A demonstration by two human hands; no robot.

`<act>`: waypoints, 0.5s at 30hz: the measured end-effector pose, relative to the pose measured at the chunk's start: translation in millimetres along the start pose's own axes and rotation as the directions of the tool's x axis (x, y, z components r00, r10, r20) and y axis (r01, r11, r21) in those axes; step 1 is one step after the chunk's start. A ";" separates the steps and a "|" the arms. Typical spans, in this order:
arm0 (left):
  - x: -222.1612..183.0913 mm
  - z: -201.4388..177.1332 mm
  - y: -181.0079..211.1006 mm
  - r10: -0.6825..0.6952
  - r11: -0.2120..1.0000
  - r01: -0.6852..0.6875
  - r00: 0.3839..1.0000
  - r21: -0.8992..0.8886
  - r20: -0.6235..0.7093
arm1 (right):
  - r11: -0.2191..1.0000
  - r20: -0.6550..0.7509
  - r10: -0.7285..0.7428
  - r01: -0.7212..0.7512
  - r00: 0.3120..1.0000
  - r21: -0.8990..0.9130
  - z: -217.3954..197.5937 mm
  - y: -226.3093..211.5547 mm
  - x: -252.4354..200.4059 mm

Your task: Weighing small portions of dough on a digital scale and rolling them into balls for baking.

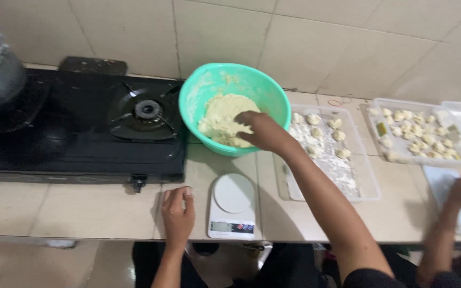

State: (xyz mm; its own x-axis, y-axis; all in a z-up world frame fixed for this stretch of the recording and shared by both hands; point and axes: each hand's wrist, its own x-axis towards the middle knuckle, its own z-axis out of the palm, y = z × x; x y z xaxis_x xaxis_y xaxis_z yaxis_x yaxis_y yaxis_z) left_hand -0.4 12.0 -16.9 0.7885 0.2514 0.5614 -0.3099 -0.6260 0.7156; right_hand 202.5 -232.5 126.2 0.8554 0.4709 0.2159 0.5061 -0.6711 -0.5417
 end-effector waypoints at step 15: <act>13.4 -5.3 8.3 -0.030 0.999 0.029 0.999 -0.047 -0.027 | 0.804 0.569 0.236 0.171 0.787 -0.570 79.5 10.4 103.5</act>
State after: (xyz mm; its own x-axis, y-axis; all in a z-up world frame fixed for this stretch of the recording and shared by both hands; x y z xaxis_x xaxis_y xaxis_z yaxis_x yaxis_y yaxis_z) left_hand 4.8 14.2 -1.2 0.7826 0.2900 0.5508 -0.3115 -0.5836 0.7499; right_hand 287.5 -145.2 78.3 0.7303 0.5383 -0.4205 0.6159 -0.7851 0.0647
